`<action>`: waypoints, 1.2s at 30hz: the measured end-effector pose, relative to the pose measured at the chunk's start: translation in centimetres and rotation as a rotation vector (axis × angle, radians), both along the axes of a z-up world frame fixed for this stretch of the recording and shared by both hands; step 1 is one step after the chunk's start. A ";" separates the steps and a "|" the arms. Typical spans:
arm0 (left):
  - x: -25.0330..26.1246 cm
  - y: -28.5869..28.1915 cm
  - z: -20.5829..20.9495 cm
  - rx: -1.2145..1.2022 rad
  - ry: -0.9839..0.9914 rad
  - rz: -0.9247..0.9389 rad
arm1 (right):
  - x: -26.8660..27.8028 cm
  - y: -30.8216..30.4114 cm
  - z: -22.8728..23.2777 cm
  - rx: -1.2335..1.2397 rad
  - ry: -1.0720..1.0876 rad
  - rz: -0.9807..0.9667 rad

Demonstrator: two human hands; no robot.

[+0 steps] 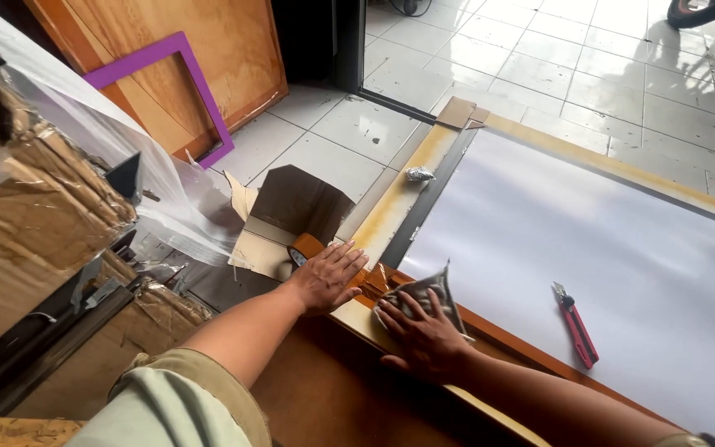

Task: Applying adhesive tape to the back edges of a picture frame and smoothing it with a cloth to seal the backboard.

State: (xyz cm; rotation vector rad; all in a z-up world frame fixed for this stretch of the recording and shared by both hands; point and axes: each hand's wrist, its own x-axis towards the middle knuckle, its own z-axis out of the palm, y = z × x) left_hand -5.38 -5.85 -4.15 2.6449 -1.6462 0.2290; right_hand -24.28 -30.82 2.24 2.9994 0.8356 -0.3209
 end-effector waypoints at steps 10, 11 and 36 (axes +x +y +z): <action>-1.2 4.9 -1.3 0.097 0.066 -0.127 | -1.1 -1.5 -0.9 0.085 -0.073 0.000; -1.0 4.8 -1.2 0.099 0.070 -0.150 | -2.4 -3.4 -1.2 0.067 -0.134 0.037; 0.4 1.7 -2.5 0.114 0.090 -0.154 | -5.1 -6.1 -4.5 -0.365 -0.920 0.035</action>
